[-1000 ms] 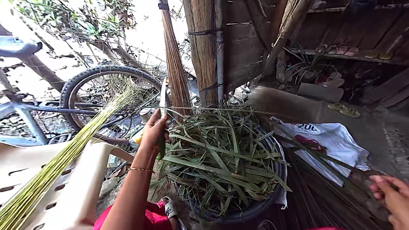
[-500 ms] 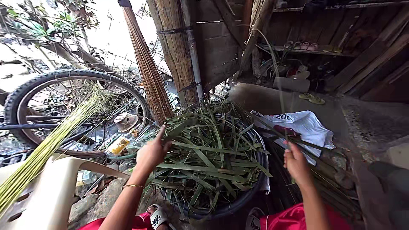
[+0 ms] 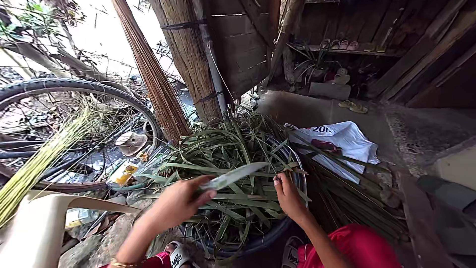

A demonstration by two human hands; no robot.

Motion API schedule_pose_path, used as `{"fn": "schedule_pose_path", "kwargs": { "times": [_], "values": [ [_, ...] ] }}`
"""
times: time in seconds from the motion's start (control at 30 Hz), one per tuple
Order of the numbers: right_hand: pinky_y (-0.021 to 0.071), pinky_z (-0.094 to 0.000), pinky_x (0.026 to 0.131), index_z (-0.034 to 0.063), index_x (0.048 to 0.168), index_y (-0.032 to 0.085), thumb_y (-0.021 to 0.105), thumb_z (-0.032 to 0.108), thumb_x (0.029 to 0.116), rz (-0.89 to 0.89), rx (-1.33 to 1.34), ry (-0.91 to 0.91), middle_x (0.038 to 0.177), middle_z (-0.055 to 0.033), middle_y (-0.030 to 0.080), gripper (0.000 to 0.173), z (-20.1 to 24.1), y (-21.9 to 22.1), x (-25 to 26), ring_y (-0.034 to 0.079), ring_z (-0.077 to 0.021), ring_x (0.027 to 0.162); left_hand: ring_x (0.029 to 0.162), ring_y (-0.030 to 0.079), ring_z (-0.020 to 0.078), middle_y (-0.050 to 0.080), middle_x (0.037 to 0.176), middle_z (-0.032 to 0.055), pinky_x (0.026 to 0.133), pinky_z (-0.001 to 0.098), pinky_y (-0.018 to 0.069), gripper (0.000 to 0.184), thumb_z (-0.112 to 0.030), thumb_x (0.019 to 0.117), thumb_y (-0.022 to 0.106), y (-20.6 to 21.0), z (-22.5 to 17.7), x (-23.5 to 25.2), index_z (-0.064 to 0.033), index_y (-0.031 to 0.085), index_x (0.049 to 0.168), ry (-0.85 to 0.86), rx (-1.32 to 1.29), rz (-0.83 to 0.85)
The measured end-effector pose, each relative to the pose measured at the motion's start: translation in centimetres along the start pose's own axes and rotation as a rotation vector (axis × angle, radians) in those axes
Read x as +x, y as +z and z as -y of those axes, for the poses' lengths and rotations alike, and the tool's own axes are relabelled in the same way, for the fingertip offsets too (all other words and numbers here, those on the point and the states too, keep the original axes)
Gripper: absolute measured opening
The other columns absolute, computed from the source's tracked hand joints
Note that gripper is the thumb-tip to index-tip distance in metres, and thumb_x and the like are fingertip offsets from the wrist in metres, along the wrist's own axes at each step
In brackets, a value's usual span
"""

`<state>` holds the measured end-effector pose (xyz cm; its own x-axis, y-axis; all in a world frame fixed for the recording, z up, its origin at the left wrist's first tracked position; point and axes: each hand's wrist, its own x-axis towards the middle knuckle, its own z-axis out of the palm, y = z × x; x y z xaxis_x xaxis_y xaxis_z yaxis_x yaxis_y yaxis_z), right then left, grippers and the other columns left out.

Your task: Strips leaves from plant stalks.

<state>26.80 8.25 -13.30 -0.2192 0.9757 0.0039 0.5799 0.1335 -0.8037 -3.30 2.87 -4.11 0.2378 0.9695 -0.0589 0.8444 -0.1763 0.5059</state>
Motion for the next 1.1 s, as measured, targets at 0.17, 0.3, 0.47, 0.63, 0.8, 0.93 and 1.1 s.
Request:
{"fn": "schedule_pose_path", "kwargs": {
  "times": [0.17, 0.3, 0.47, 0.63, 0.8, 0.93, 1.1],
  "values": [
    [0.0501, -0.0285, 0.068, -0.0095, 0.123, 0.055, 0.041, 0.012, 0.1070, 0.077, 0.254, -0.116, 0.084, -0.0083, 0.058, 0.031, 1.3, 2.5, -1.5, 0.055, -0.0104, 0.069, 0.074, 0.065, 0.0284, 0.069, 0.096, 0.0171, 0.073, 0.0513, 0.0551, 0.056, -0.033, 0.1060, 0.053, 6.5, -3.2, 1.7, -0.0132, 0.040, 0.157, -0.054, -0.337, 0.178],
    [0.0472, -0.0163, 0.069, -0.0090, 0.122, 0.055, 0.041, 0.008, 0.1051, 0.119, 0.415, -0.172, 0.087, -0.0009, 0.059, 0.028, 2.5, 3.2, -3.0, 0.053, 0.0021, 0.071, 0.057, 0.052, 0.0079, 0.062, 0.086, 0.0042, 0.051, 0.0255, 0.0450, 0.058, -0.030, 0.1083, 0.047, 9.4, -4.5, 1.8, -0.0139, 0.028, 0.161, -0.018, -0.705, 0.200],
    [0.0472, -0.0131, 0.071, -0.0070, 0.126, 0.052, 0.040, 0.008, 0.1053, 0.129, 0.493, -0.219, 0.094, 0.0009, 0.060, 0.028, 2.4, 3.1, -3.5, 0.053, 0.0060, 0.074, 0.051, 0.047, 0.0012, 0.059, 0.078, -0.0037, 0.045, 0.0180, 0.0409, 0.058, -0.023, 0.1067, 0.049, 10.2, -5.1, 1.9, -0.0119, 0.029, 0.160, 0.009, -0.949, 0.179],
    [0.0488, -0.0168, 0.072, -0.0029, 0.123, 0.057, 0.042, 0.012, 0.1071, 0.179, 0.425, -0.214, 0.095, -0.0012, 0.062, 0.027, 1.7, 2.6, -3.2, 0.056, 0.0016, 0.076, 0.050, 0.046, 0.0025, 0.054, 0.074, -0.0042, 0.045, 0.0191, 0.0403, 0.045, -0.023, 0.1067, 0.049, 10.4, -4.8, 2.2, -0.0054, 0.045, 0.148, -0.044, -0.910, 0.136],
    [0.0436, -0.0153, 0.062, -0.0014, 0.128, 0.054, 0.041, 0.011, 0.1064, 0.224, 0.515, -0.082, 0.088, 0.0036, 0.056, 0.028, 1.8, 2.7, -3.7, 0.048, 0.0029, 0.065, 0.055, 0.048, 0.0019, 0.062, 0.087, -0.0003, 0.049, 0.0192, 0.0423, 0.046, -0.026, 0.1066, 0.052, 10.3, -4.7, 2.4, -0.0077, 0.047, 0.148, -0.035, -0.780, 0.162],
    [0.0442, -0.0160, 0.064, -0.0042, 0.127, 0.053, 0.039, 0.010, 0.1074, 0.209, 0.464, -0.025, 0.088, 0.0010, 0.057, 0.027, 2.1, 3.1, -4.2, 0.048, 0.0020, 0.067, 0.056, 0.050, 0.0018, 0.066, 0.089, 0.0007, 0.051, 0.0193, 0.0427, 0.045, -0.025, 0.1045, 0.057, 10.7, -4.6, 2.6, -0.0094, 0.050, 0.146, -0.050, -0.758, 0.181],
    [0.0434, -0.0165, 0.064, -0.0045, 0.129, 0.053, 0.039, 0.012, 0.1085, 0.214, 0.465, -0.029, 0.089, 0.0009, 0.055, 0.030, 2.2, 3.1, -4.0, 0.048, 0.0015, 0.068, 0.051, 0.052, 0.0007, 0.064, 0.080, -0.0012, 0.045, 0.0166, 0.0419, 0.041, -0.016, 0.1012, 0.061, 10.7, -4.9, 2.7, -0.0070, 0.050, 0.140, -0.114, -0.928, 0.113]
  ]
}}
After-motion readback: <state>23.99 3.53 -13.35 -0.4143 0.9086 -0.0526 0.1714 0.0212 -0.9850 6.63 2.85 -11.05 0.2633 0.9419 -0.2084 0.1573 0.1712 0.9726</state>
